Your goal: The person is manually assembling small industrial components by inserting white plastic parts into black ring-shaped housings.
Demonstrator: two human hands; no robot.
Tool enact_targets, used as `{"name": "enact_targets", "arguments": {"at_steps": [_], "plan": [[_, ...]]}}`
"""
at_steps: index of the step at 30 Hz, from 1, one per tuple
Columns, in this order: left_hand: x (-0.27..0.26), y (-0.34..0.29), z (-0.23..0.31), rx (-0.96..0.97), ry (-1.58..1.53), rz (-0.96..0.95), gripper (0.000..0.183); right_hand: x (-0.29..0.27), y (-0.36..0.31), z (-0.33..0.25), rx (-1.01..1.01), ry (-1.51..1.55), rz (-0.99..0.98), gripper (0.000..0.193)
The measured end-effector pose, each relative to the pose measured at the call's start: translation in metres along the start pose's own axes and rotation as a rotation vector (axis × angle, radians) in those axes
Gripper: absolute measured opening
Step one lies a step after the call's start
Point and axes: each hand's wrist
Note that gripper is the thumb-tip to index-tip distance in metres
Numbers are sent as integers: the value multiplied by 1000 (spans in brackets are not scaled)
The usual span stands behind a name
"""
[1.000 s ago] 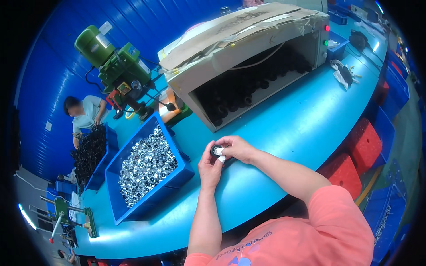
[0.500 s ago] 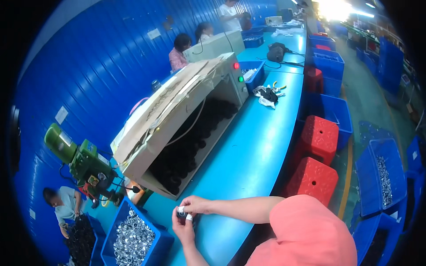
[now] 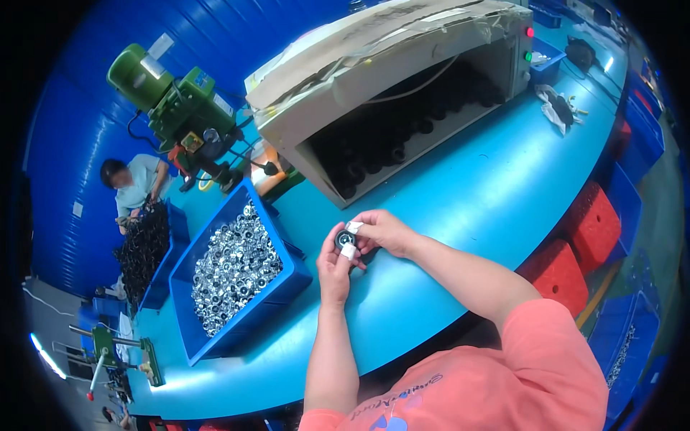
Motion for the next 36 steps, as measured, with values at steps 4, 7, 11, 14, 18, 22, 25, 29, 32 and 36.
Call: {"name": "enact_targets", "arguments": {"at_steps": [4,7,11,14,18,22,25,29,32,36], "plan": [[3,3,1,-15,-26,60,44,6,-3,-3,-8,-30,33,25],[5,6,3,-8,23,109,39,15,-1,2,-72,-101,66,23],[8,1,3,17,76,133,38,21,1,3,-136,-181,83,21],[7,-1,3,33,21,96,37,21,-2,-1,-105,-134,72,20],[9,2,2,21,10,103,35,21,-4,0,-111,-153,89,20],[6,2,-2,-10,61,162,37,26,-2,5,-160,-305,121,20],[0,1,-3,-62,139,134,45,26,0,6,-144,-306,130,19],[11,-3,3,-36,120,61,59,17,0,2,-80,-160,149,19],[12,-1,4,-41,133,45,67,13,2,0,-45,-91,149,20],[12,-1,3,-53,138,55,67,8,-1,-4,-3,-121,93,19]]}}
Point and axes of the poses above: each hand's wrist, its own y-axis towards the middle knuckle, its own x-axis out of the palm, z = x × y, and after that the axes turned 14 degrees about -z, right-handed
